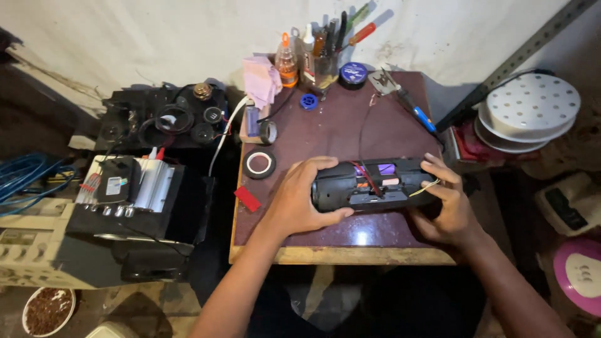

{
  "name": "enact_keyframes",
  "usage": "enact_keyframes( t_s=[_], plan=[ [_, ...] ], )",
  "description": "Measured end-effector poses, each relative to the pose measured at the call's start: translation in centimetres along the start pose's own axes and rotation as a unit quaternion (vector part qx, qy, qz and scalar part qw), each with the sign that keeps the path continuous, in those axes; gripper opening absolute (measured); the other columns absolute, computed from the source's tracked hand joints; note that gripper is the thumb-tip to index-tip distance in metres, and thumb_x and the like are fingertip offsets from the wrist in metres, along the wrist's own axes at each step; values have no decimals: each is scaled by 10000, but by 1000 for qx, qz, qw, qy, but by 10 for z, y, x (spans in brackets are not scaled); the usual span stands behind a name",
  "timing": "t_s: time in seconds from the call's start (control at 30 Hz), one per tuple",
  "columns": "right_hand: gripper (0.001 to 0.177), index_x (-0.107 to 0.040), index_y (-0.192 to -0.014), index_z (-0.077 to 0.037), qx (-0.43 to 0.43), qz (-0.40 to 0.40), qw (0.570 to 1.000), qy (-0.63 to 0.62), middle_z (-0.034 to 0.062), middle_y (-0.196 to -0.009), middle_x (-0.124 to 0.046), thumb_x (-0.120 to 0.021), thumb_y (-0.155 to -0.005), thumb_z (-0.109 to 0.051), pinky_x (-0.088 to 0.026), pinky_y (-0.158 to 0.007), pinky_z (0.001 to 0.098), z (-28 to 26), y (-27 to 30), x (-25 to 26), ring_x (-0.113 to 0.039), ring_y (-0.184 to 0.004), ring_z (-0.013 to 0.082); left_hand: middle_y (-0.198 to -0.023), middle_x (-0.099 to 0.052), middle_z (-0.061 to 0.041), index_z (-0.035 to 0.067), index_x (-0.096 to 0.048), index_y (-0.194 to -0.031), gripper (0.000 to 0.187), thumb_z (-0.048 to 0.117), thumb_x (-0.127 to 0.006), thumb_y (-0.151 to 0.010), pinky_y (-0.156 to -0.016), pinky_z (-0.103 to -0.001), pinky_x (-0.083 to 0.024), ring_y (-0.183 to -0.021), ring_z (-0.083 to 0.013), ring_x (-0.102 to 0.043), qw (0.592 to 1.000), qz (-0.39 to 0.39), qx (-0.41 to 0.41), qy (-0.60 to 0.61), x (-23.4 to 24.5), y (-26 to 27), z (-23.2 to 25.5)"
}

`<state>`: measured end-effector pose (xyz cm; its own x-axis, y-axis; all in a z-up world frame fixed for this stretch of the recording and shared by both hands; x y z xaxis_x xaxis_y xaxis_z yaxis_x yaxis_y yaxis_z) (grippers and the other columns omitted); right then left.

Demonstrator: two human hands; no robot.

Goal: The person is repairing a disassembled black electronic device, likely a power tool, on a cluttered workbench. They use a screwdriver to tighten screws on the internal components and manipulate wires within the casing.

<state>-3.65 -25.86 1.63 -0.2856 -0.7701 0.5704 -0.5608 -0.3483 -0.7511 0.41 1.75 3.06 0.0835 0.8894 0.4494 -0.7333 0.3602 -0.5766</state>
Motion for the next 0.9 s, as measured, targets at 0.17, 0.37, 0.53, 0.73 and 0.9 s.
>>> enact_keyframes(
  t_s=[0.17, 0.37, 0.53, 0.73, 0.9],
  plan=[
    [482, -483, -1171, -20, 3, -12, 1000, 8, 239, -1374, -499, -754, -780, 62, -456, -1071, 680, -8, -1, 6, -490, -1351, 608, -1251, -681, -169, 62, -587, -1257, 809, 306, -954, -579, -979, -478, -514, -1147, -394, -681, 1000, -11, 6, 20, -4, 3, 1],
    [555, -363, -1215, 28, 1, -7, 1000, -16, 265, -1333, -502, -738, -806, 61, -422, -1090, 693, -3, 4, 7, -487, -1340, 615, -1254, -675, -170, 69, -585, -1255, 821, 290, -968, -563, -982, -482, -535, -1157, -399, -677, 1000, -12, 4, 24, -6, 3, 0],
    [789, -264, -1343, 150, -12, -31, 999, -6, 292, -1308, -536, -788, -760, 58, -408, -1092, 668, 8, 7, 12, -514, -1309, 615, -1268, -672, -169, 73, -582, -1273, 809, 293, -965, -595, -960, -498, -539, -1149, -396, -678, 999, -19, 16, 28, -8, 3, -4],
    [819, -441, -1445, 104, -65, -63, 996, 1, 217, -1345, -512, -832, -743, -51, -412, -1145, 583, 19, 15, 14, -484, -1380, 526, -1272, -665, -179, 68, -577, -1282, 826, 272, -974, -586, -961, -509, -545, -1161, -409, -671, 999, -24, 9, 21, -8, 2, -1],
    [632, -535, -1290, 29, -71, -69, 994, -46, 201, -1366, -450, -842, -742, -44, -420, -1150, 597, 19, 17, 16, -470, -1407, 525, -1274, -658, -166, 74, -571, -1292, 823, 276, -968, -600, -979, -497, -539, -1202, -395, -649, 999, -24, 0, 30, -9, 2, -1]
  ],
)
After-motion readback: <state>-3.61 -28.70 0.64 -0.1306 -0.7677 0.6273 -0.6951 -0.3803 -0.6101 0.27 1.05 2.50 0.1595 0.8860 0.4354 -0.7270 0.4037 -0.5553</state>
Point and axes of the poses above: each hand's wrist, its own y-axis away from the middle knuckle, its own x-axis out of the back of the hand, z = x × y, the point moved 5 cm from there along -y, towards the middle knuckle
